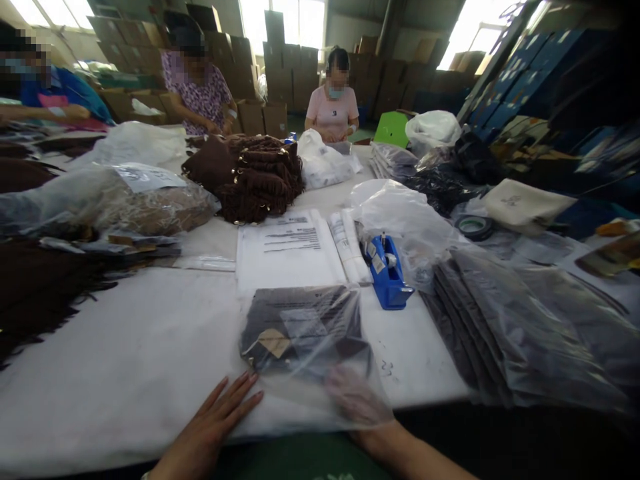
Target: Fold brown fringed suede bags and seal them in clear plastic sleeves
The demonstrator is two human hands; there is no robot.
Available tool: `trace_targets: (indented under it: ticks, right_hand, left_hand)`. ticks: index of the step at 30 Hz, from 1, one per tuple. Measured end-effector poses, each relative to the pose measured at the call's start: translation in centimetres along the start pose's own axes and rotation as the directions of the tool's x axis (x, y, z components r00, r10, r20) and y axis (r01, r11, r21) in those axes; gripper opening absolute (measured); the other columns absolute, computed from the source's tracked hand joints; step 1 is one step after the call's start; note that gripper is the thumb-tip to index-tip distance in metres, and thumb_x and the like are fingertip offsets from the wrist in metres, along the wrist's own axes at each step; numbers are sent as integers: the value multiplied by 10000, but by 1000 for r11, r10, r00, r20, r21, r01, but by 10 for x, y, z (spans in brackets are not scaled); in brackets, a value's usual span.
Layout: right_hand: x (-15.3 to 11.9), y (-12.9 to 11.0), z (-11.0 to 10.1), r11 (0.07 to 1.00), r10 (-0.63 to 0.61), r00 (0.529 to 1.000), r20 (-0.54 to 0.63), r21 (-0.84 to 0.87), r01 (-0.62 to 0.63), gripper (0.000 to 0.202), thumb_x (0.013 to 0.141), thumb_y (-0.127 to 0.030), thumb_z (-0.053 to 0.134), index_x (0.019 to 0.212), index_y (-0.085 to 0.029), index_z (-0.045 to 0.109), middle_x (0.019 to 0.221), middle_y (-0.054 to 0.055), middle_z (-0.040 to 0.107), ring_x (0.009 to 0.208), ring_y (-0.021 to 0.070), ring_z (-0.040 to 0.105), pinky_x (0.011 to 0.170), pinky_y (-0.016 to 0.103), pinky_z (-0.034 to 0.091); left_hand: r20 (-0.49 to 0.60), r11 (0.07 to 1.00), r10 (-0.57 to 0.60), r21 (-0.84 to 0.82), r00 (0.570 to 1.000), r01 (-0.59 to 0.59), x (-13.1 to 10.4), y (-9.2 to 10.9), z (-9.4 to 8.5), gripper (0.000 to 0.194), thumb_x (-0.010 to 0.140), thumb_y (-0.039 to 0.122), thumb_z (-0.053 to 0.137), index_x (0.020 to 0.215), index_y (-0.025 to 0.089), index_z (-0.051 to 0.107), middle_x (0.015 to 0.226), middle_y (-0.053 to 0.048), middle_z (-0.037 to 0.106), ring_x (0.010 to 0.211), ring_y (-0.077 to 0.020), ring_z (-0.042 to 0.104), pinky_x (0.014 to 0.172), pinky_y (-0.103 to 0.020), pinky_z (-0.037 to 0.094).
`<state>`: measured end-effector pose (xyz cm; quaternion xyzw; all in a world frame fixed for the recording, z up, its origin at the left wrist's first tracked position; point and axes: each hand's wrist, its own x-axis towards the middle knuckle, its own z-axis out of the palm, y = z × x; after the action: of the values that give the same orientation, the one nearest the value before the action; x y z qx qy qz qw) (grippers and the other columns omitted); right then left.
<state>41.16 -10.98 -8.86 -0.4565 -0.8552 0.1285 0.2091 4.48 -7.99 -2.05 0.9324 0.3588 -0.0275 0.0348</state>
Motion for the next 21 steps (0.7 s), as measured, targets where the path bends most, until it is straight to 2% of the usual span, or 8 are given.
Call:
trace_targets:
  ticks: [2,4,9,13,15,18,19,21]
  right_hand:
    - [-19,-7,-10,997,-70,997,32,-26,71,517,924,-288,476,1415,-292,316,1449,26,356,1344,220,304,1073,397,360]
    - [-22,-7,-21,994,-99,992,76,-34,101,507,921,-290,487,1406,-294,339,1458,37,335,1339,227,313,1062,392,372]
    - [18,5,-37,997,81,982,170,0,-82,476,888,-237,512,1358,-246,436,1409,88,414,1274,261,418,1054,451,371]
    - [21,-5,-51,984,175,974,144,-56,-168,556,853,-224,547,1386,-179,395,1456,150,311,1334,354,284,1038,571,338]
    - [6,-17,-70,998,59,976,207,22,-65,571,872,-205,530,1412,-209,346,1448,128,337,1330,323,306,1029,520,384]
    - [-4,-32,-106,947,-209,947,244,292,134,558,905,-157,487,1415,-300,309,1291,44,557,1211,183,497,1013,352,437]
    - [0,-33,-117,929,-226,950,218,342,142,548,912,-148,474,1409,-315,313,1257,26,585,1182,157,521,1012,324,434]
    - [18,-28,-130,933,-156,967,203,352,76,532,913,-205,502,1406,-295,322,1307,43,542,1218,169,486,1035,341,402]
  left_hand:
    - [33,999,30,-36,999,-29,1,1,-4,883,677,-110,275,1440,318,153,1504,7,215,1364,-182,252,1095,-455,289]
    - [56,998,35,-50,998,-32,3,4,-7,916,652,-122,269,1438,330,142,1505,14,207,1364,-182,254,1093,-471,288]
    - [2,997,-55,-51,998,55,16,14,-9,892,673,-126,266,1437,319,153,1498,10,237,1360,-176,265,1115,-471,242]
    - [-94,995,-94,-29,991,91,17,16,-8,831,709,-110,280,1436,285,200,1488,-12,270,1357,-179,273,1124,-443,229]
    - [-113,1000,-18,-25,993,15,10,10,-11,801,727,-93,295,1432,282,228,1475,-2,301,1345,-164,298,1127,-402,232]
    - [-110,989,122,-65,986,-130,-1,-5,-21,680,811,14,374,1420,300,270,1437,25,372,1311,-144,363,1126,-337,248]
    - [-98,984,151,-83,984,-159,-2,-10,-26,632,841,84,421,1417,302,279,1431,26,383,1305,-150,374,1121,-325,260]
    - [-53,974,187,-119,981,-193,0,-19,-35,614,855,226,509,1419,301,278,1436,16,372,1306,-167,374,1115,-322,269]
